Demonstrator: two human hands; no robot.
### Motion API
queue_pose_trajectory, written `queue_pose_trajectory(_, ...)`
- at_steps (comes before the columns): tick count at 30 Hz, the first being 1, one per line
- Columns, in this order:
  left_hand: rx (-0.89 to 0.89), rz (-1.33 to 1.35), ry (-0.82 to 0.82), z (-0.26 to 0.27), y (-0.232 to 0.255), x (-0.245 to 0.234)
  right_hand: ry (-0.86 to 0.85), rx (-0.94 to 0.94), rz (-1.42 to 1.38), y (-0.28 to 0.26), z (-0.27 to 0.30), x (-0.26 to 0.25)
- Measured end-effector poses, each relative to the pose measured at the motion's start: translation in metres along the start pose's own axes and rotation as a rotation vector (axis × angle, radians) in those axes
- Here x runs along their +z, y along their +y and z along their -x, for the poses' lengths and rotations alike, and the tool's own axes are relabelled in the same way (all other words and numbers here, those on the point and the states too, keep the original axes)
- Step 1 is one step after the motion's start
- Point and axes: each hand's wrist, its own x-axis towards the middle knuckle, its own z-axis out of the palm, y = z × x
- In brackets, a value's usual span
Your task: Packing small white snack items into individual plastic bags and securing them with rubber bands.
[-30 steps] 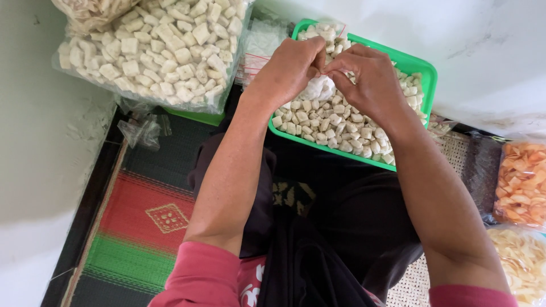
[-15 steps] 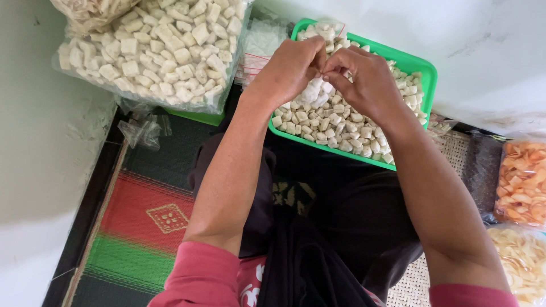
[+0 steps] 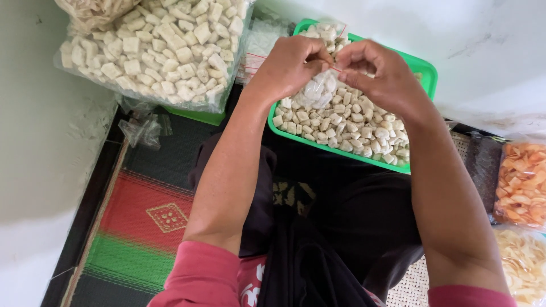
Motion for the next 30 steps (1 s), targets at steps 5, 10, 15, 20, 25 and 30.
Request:
queue_pose_trajectory(5,0.025,0.005,0.046,0.001,0.004,-0.002,0.040,0.086,0.011,0.009,-0.001,0.000)
queue_pose_trajectory(10,0.024,0.039,0.050,0.001,0.013,-0.003,0.097,0.019,-0.128,0.030,-0.005,0.000)
queue_pose_trajectory(15,0.023,0.129,0.035,0.002,0.021,-0.001,0.106,-0.011,-0.199,0.035,-0.003,-0.002)
queue_pose_trajectory(20,-0.014,0.137,0.058,0.001,0.023,0.005,0.098,0.067,-0.179,0.029,0.000,-0.003)
queue_pose_trajectory(25,0.051,0.118,0.026,0.002,0.017,0.011,0.097,0.131,-0.135,0.024,0.005,-0.007)
queue_pose_trajectory(30,0.061,0.025,0.046,-0.006,0.019,0.013,0.072,0.041,-0.090,0.029,0.010,-0.013)
